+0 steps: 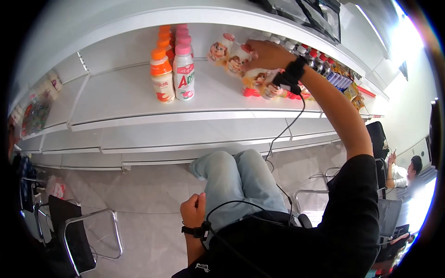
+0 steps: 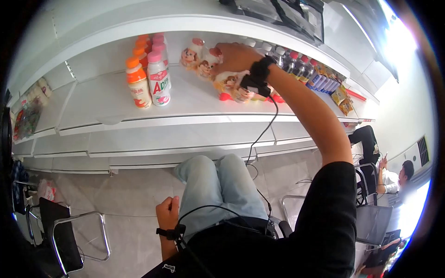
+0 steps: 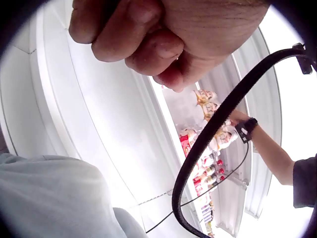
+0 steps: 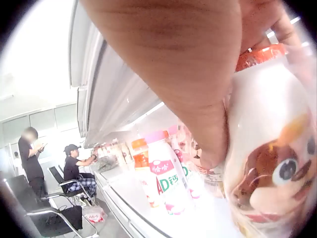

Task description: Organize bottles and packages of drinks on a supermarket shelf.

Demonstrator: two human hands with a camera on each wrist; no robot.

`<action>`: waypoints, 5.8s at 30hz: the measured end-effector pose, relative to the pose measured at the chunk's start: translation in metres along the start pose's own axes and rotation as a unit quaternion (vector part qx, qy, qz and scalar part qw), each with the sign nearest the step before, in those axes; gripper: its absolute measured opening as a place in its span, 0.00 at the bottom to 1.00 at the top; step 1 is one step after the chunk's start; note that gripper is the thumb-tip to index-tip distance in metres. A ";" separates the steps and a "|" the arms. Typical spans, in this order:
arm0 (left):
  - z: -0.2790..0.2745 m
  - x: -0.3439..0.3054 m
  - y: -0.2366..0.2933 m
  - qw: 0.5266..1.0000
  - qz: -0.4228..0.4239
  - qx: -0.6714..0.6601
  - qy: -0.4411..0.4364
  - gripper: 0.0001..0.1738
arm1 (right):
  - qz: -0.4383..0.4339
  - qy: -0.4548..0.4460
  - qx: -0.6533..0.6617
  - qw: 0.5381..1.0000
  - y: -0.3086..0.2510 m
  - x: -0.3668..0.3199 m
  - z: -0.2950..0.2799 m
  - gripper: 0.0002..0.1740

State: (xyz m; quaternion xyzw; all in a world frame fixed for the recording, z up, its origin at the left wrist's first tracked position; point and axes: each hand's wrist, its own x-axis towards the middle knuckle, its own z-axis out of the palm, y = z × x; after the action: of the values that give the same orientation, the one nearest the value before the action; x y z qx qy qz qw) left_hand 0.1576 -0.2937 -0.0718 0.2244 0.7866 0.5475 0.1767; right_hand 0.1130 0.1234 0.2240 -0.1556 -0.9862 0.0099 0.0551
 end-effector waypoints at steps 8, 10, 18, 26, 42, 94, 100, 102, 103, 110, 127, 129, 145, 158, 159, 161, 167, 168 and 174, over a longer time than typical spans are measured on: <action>0.010 -0.001 0.000 0.998 0.028 0.050 -0.011 0.25 | 0.032 0.038 -0.043 0.998 0.088 -0.094 -0.036 0.34; 0.012 0.000 0.000 0.997 0.035 0.062 -0.015 0.25 | 0.023 0.065 -0.031 0.997 0.117 -0.112 -0.045 0.35; 0.020 0.000 -0.006 0.995 0.014 0.097 -0.033 0.25 | 0.082 0.111 -0.055 0.989 0.199 -0.139 -0.022 0.37; 0.024 0.003 -0.007 0.992 0.013 0.124 -0.034 0.25 | 0.012 0.170 -0.071 0.983 0.210 -0.123 0.002 0.26; 0.017 0.001 -0.001 0.993 0.017 0.117 -0.025 0.24 | 0.095 0.312 -0.050 0.944 0.218 -0.153 0.036 0.42; 0.072 0.275 0.090 0.898 0.344 0.061 0.267 0.47 | -0.072 0.098 0.658 0.743 0.007 -0.033 0.231 0.10; 0.075 0.268 0.097 0.910 0.293 0.040 0.292 0.46 | -0.051 0.110 0.638 0.760 -0.006 -0.029 0.222 0.09; 0.079 0.273 0.098 0.904 0.290 0.049 0.310 0.46 | -0.058 0.112 0.653 0.747 -0.001 -0.030 0.225 0.09; 0.079 0.274 0.098 0.901 0.289 0.054 0.318 0.45 | -0.060 0.114 0.661 0.739 -0.001 -0.030 0.227 0.08; 0.080 0.281 0.102 0.916 0.288 0.046 0.275 0.43 | -0.060 0.124 0.644 0.752 -0.002 -0.030 0.228 0.08; 0.073 0.289 0.095 0.935 0.301 0.044 0.182 0.40 | -0.094 0.125 0.646 0.747 -0.006 -0.026 0.233 0.08; 0.081 0.294 0.088 0.951 0.288 0.062 0.093 0.41 | -0.084 0.132 0.643 0.749 0.000 -0.030 0.247 0.08; 0.092 0.361 0.130 0.964 0.211 0.004 -0.159 0.35 | -0.024 0.216 0.573 0.791 -0.016 -0.015 0.233 0.27; 0.179 0.443 0.183 0.969 0.150 -0.007 -0.198 0.39 | -0.021 0.244 0.579 0.777 -0.022 -0.031 0.221 0.23; 0.184 0.448 0.186 0.971 0.151 0.005 -0.184 0.38 | -0.007 0.245 0.578 0.778 -0.024 -0.032 0.219 0.20; 0.191 0.458 0.195 0.975 0.120 0.023 -0.184 0.35 | -0.010 0.246 0.580 0.777 -0.024 -0.033 0.218 0.19; 0.206 0.482 0.179 0.977 0.150 0.057 -0.144 0.38 | -0.023 0.260 0.578 0.773 -0.027 -0.033 0.219 0.16; 0.215 0.489 0.171 0.975 0.173 0.066 -0.123 0.39 | -0.028 0.267 0.578 0.770 -0.025 -0.031 0.223 0.15; 0.197 0.450 0.154 0.976 0.188 -0.041 -0.105 0.43 | -0.019 0.274 0.580 0.767 -0.023 -0.032 0.225 0.13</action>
State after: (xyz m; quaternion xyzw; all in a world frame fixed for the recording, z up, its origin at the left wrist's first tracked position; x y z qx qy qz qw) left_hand -0.0916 0.1525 -0.0079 0.4165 0.6843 0.5764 0.1614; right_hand 0.1111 0.0909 -0.0018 -0.0708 -0.7383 0.5363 0.4029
